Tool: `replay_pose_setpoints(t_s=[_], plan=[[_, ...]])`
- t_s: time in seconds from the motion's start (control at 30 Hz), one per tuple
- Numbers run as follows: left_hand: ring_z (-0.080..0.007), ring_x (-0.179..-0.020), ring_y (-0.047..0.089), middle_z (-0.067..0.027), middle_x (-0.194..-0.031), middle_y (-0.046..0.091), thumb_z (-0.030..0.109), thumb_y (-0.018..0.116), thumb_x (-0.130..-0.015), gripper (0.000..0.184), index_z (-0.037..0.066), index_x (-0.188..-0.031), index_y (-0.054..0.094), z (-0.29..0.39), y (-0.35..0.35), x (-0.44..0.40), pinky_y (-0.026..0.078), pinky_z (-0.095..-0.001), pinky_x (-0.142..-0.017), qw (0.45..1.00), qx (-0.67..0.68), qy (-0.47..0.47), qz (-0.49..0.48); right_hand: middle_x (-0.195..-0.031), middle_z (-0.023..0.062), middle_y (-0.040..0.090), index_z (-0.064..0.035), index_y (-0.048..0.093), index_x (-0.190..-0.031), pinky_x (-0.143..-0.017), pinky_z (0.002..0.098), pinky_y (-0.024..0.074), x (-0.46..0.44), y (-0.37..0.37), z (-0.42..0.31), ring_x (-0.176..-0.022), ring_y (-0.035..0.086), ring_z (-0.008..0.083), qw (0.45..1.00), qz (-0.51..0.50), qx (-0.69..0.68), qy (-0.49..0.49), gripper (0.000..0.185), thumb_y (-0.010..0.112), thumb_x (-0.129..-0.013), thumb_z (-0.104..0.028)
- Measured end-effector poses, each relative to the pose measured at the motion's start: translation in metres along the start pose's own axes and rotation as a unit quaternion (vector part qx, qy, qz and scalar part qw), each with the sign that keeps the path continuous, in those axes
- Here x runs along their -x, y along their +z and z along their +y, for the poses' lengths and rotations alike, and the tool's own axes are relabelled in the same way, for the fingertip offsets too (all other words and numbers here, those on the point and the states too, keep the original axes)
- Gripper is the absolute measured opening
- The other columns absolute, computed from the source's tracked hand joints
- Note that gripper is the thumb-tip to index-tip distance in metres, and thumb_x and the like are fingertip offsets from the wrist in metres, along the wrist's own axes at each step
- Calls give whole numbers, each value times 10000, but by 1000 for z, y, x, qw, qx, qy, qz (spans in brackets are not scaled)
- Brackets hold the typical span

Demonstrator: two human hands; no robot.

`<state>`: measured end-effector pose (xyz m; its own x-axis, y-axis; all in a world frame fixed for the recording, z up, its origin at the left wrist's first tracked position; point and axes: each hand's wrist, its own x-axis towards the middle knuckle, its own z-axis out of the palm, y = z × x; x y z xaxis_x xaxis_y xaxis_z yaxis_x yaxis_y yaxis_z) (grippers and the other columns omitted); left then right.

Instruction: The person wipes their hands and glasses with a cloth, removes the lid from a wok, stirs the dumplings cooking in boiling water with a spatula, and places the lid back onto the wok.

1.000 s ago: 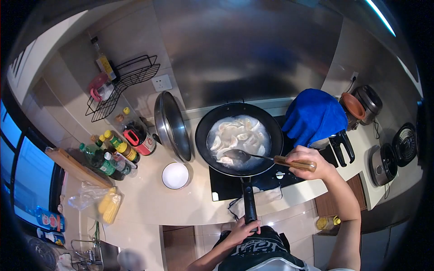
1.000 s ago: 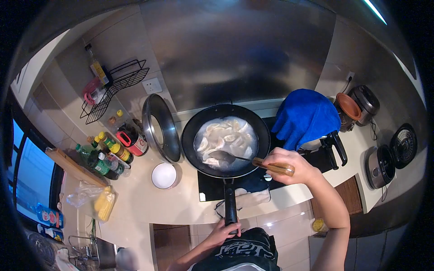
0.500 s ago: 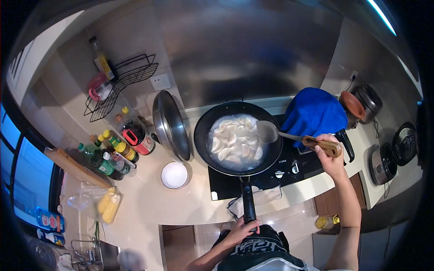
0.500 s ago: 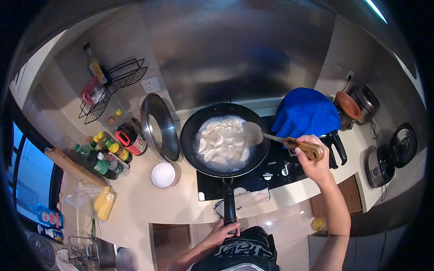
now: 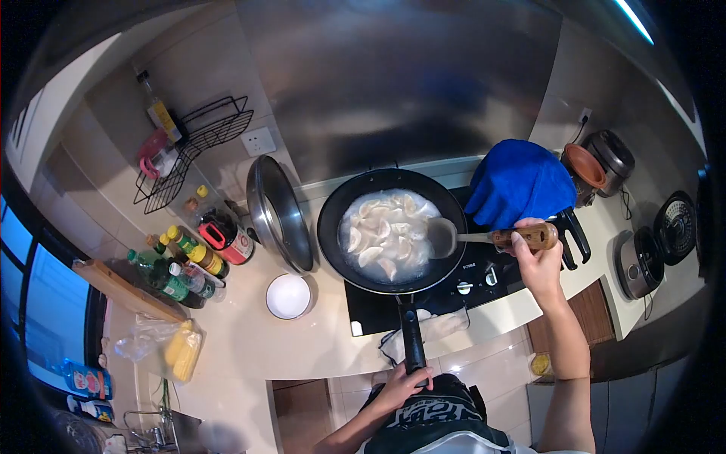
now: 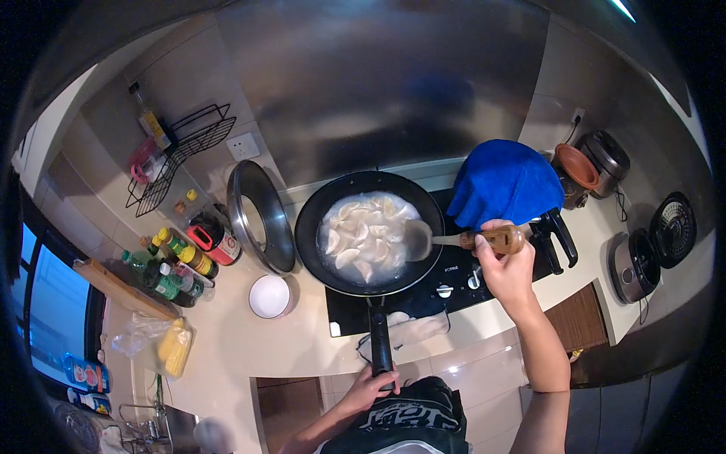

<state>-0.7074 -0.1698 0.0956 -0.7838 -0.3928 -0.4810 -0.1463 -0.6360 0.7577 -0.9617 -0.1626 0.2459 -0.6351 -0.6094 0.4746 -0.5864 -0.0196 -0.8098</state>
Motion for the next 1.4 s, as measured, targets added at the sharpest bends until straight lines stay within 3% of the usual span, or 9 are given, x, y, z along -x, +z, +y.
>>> replay_pose_setpoints(t_s=[0.07,0.17,0.3,0.53,0.7,0.83,0.9,1.2,1.4], plan=[[-113,-671,515,-23,-715,511,226,540,-795,181,92,-885,458,0,0,0,380,-276,-594,1000,-5,-6,2,-719,68,579,24,523,-871,-558,215,475,2,1,-1,-642,585,108,991,39,-128,12,112,549,-767,-8],[-113,-676,516,-22,-717,512,234,541,-794,189,91,-886,459,-3,-1,-2,381,-280,-591,1000,-1,-4,1,-742,80,582,32,516,-891,-580,227,485,3,0,-11,-657,587,120,984,30,-178,7,127,546,-775,-11],[-111,-665,515,-21,-713,509,215,539,-794,173,90,-881,457,-3,-2,-2,382,-272,-578,1000,-11,1,-5,-744,86,585,38,518,-897,-587,225,484,4,0,-4,-649,588,126,995,-8,-97,2,141,548,-767,-7],[-107,-638,509,-23,-691,501,201,526,-799,154,87,-868,450,-6,-1,-3,359,-219,-527,999,26,19,-13,-754,87,578,38,521,-884,-568,227,488,10,-5,5,-642,588,123,998,14,-64,11,130,548,-765,-7],[-105,-640,507,-19,-687,503,202,525,-799,152,89,-868,450,-3,0,-2,360,-232,-531,1000,11,11,-4,-797,92,540,20,459,-919,-524,225,502,13,-3,16,-596,579,138,994,33,-78,72,124,490,-802,-8],[-101,-644,504,-16,-690,507,209,522,-801,153,92,-869,450,-3,0,-2,359,-240,-534,1000,-1,11,-1,-778,107,561,20,458,-928,-514,223,500,15,3,23,-578,586,146,991,54,-113,53,133,491,-804,-14],[-102,-648,504,-17,-690,507,211,522,-801,155,92,-868,450,-3,-1,-2,361,-240,-539,1000,-3,11,-3,-812,103,555,31,485,-908,-547,222,508,15,4,17,-627,585,131,982,49,-157,94,135,525,-782,2],[-116,-668,513,-22,-692,508,207,521,-806,143,91,-856,455,-6,-2,-4,373,-249,-565,999,16,23,-22,-730,81,572,29,506,-900,-545,215,483,20,28,12,-605,588,121,985,0,-164,52,136,539,-774,-11],[-122,-671,517,-37,-691,515,216,526,-803,156,87,-858,456,-5,-4,-4,391,-261,-591,999,15,14,-28,-739,77,589,13,533,-868,-570,224,469,22,32,12,-636,587,112,995,-57,-75,28,147,583,-736,-29]])
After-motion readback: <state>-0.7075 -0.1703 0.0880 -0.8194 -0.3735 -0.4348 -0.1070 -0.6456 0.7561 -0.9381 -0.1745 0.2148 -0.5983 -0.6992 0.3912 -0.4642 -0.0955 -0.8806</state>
